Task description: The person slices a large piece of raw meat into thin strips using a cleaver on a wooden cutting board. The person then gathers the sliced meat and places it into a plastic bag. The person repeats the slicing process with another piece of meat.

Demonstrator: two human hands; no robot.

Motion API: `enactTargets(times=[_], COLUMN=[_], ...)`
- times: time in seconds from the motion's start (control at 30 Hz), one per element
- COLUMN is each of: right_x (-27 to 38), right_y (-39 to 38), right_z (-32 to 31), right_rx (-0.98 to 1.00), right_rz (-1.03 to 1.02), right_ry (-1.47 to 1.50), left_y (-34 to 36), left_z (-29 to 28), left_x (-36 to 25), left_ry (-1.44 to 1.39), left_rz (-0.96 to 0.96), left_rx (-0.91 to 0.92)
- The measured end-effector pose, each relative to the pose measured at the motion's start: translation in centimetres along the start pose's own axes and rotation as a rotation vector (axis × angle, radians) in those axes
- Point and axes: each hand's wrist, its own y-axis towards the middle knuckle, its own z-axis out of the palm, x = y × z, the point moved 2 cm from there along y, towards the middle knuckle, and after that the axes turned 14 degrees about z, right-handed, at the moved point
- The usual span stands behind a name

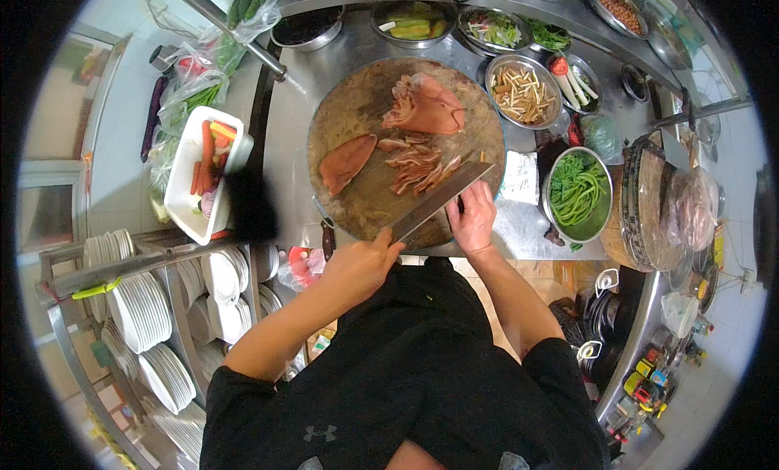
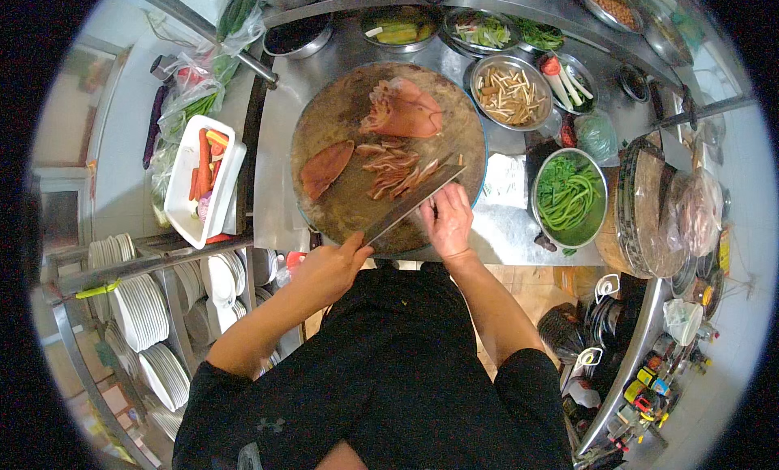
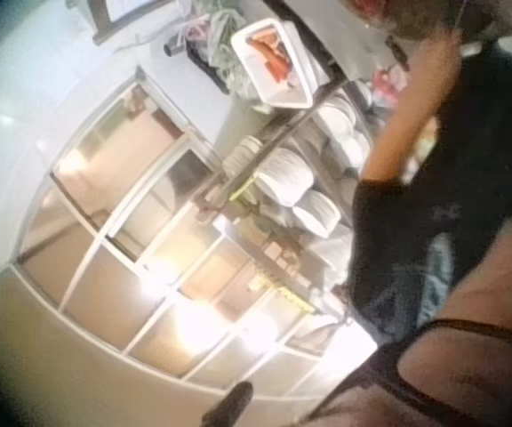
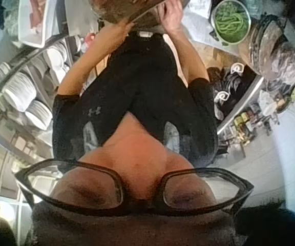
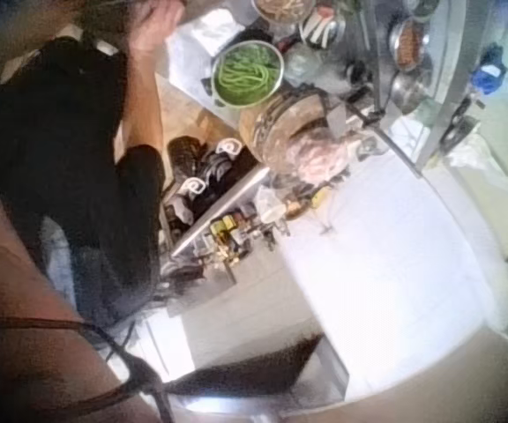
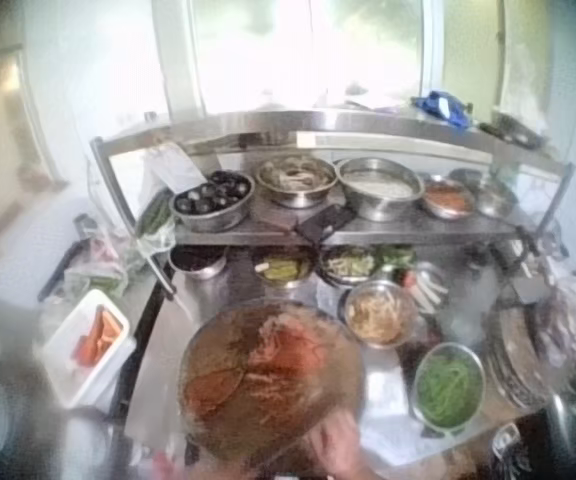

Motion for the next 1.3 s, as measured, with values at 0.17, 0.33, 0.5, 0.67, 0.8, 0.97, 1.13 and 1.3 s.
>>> enactTargets(times=[0.17, 0.33, 0.5, 0.67, 0.8, 0.97, 1.13, 1.3], right_x=[0.3, 0.8, 0.4, -0.1, -0.2, -0.2, 0.7, -0.2], right_y=[0.5, 1.1, 0.9, 0.3, 0.2, 0.3, 0.9, 0.6], right_z=[-0.2, 0.0, -0.2, -0.1, -0.2, -0.4, -0.5, -0.4], right_rx=[-0.012, -0.05, -0.04, -0.003, -0.013, 0.024, -0.021, -0.01], right_rz=[-0.002, -0.033, -0.024, -0.001, -0.019, 0.013, -0.045, -0.048], right_ry=[-0.008, 0.069, 0.045, -0.039, -0.005, -0.031, 0.059, 0.011], left_y=[5.5, 8.7, 2.1, -2.5, -0.7, 5.0, 9.2, 3.4], left_z=[2.9, 2.0, -3.2, -3.1, -0.6, 3.0, 3.3, -2.5], left_x=[0.3, 2.8, 0.4, -0.8, 0.1, 0.2, 2.1, 0.5], left_ry=[0.046, 0.074, -0.029, -0.055, -0.041, 0.074, 0.057, -0.117], left_rz=[0.031, 0.396, 0.088, -0.11, -0.071, 0.114, 0.273, 0.151], left_rx=[-0.011, -0.154, 0.072, 0.044, 0.089, 0.061, -0.1, -0.056])
